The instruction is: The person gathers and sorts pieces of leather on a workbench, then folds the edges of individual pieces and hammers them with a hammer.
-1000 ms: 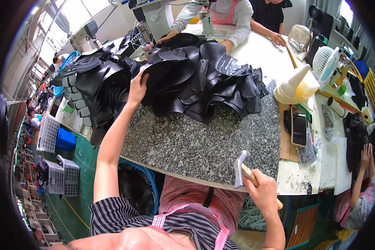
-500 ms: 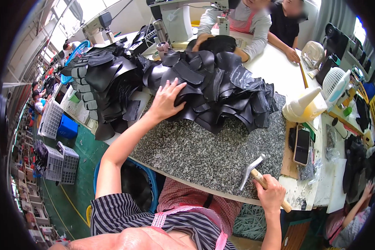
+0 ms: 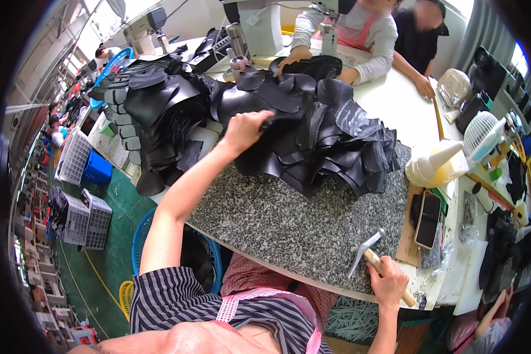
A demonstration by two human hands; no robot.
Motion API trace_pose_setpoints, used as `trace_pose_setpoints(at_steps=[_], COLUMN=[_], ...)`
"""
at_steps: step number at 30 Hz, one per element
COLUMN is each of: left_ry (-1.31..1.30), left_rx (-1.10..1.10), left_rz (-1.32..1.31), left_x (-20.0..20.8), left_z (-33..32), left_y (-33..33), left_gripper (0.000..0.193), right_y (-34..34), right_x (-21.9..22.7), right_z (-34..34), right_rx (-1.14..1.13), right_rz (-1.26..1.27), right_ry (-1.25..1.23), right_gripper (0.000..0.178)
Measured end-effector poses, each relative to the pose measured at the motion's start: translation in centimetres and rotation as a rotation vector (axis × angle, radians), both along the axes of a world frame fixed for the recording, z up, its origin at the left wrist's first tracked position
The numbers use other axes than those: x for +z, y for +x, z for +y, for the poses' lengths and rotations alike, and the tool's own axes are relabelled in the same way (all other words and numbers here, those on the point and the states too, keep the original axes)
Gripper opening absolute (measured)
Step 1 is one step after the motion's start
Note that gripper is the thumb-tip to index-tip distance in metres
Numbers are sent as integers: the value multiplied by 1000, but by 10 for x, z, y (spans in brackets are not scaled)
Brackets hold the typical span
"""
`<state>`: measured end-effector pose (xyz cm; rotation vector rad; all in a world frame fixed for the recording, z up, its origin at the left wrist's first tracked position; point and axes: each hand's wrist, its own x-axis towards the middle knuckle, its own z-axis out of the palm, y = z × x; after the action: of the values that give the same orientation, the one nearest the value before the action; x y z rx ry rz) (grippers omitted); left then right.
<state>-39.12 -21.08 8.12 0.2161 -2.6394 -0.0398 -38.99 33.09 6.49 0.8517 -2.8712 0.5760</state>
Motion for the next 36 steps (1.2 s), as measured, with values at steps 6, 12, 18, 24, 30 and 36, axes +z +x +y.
trace_pose_setpoints(at_steps=[6, 12, 18, 24, 30, 36], left_ry=[397, 575, 711, 638, 543, 563], left_rx=[-42, -2, -14, -35, 21, -70], left_rz=[295, 324, 368, 328, 396, 446], left_x=[30, 41, 42, 49, 33, 6], left_z=[-60, -75, -97, -87, -57, -27], left_y=[6, 15, 33, 56, 91, 151], left_gripper=[33, 30, 29, 26, 27, 35], right_y=[-10, -11, -13, -29, -39, -41], right_x=[-1, 2, 37, 50, 28, 11], right_z=[8, 18, 10, -63, -239, -379], right_rx=[62, 92, 215, 304, 595, 274], right_rz=[37, 20, 53, -184, -1130, -1863], right_ry=[31, 89, 241, -297, -687, -1290], right_gripper=[32, 34, 35, 22, 60, 66])
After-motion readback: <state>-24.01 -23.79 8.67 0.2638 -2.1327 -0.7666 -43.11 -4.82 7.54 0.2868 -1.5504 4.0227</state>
